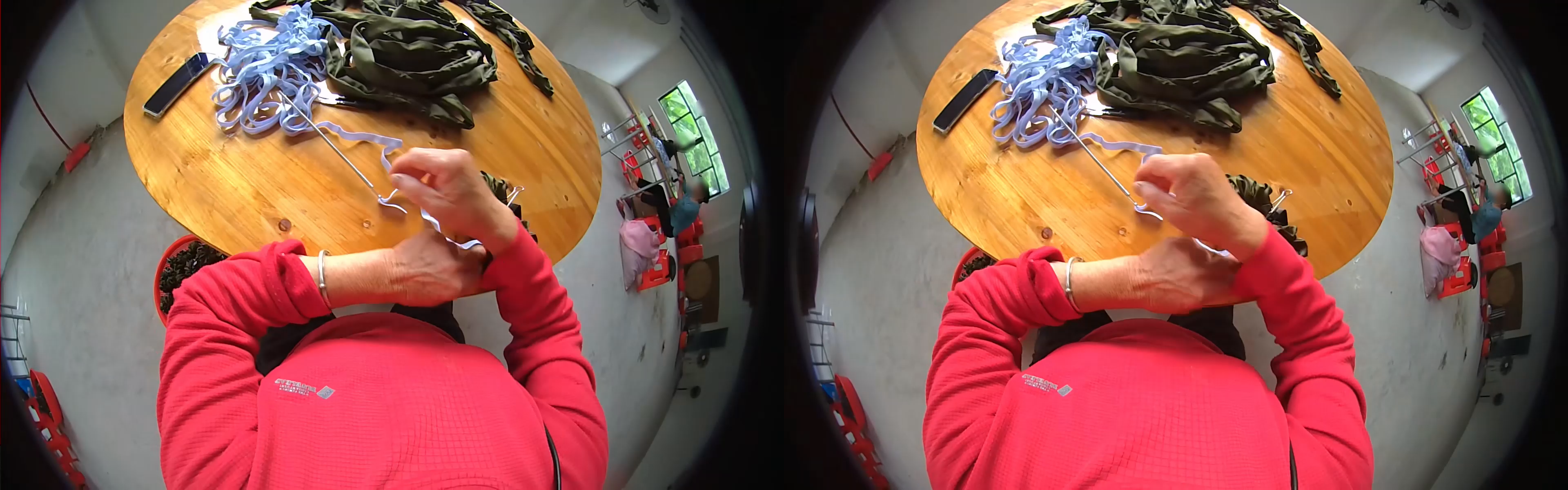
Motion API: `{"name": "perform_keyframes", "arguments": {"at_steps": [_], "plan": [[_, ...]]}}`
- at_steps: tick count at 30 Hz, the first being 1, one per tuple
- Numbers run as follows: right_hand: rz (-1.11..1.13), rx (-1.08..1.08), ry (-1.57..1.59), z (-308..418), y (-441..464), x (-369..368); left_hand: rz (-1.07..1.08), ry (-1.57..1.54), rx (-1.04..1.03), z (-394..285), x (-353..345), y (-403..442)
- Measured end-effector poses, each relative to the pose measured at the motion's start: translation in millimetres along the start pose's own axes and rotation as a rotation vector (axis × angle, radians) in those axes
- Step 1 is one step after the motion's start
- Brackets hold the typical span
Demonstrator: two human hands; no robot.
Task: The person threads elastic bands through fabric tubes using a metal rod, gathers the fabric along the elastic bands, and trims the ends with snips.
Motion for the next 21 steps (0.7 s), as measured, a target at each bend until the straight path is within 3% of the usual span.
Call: {"name": "perform_keyframes", "arguments": {"at_steps": [4,7,8,12,15,16,17,21], "plan": [[0.004,0.129,-0.357,-26,25,-42,0.038,-0.107,-0.081,2,14,0],[0.011,0.121,-0.451,-43,29,-56,0.463,-0.115,0.143,7,27,2],[0.028,0.094,-0.456,-46,30,-57,0.206,-0.251,0.113,11,26,-2],[0.176,0.000,-0.565,-50,27,-49,0.203,-0.272,0.079,18,28,-3],[0.137,-0.065,-0.070,-51,15,-23,0.086,-0.278,0.066,22,27,-3],[0.032,-0.056,0.164,-50,14,-13,0.082,-0.287,0.080,24,25,-5],[-0.014,-0.255,0.444,-46,8,2,0.078,-0.293,0.095,27,24,-5],[-0.467,-0.287,0.808,-61,-8,31,0.082,-0.331,0.233,42,29,-2]]}}
Point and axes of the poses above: each hand's wrist, its own y-axis towards the middle knuckle, its own x-axis out of the back of the hand, z = x × y, the point moved 2 cm from there along y, towards the middle knuckle, and after that the axes turned 11 degrees about x, right-handed, at the moved point
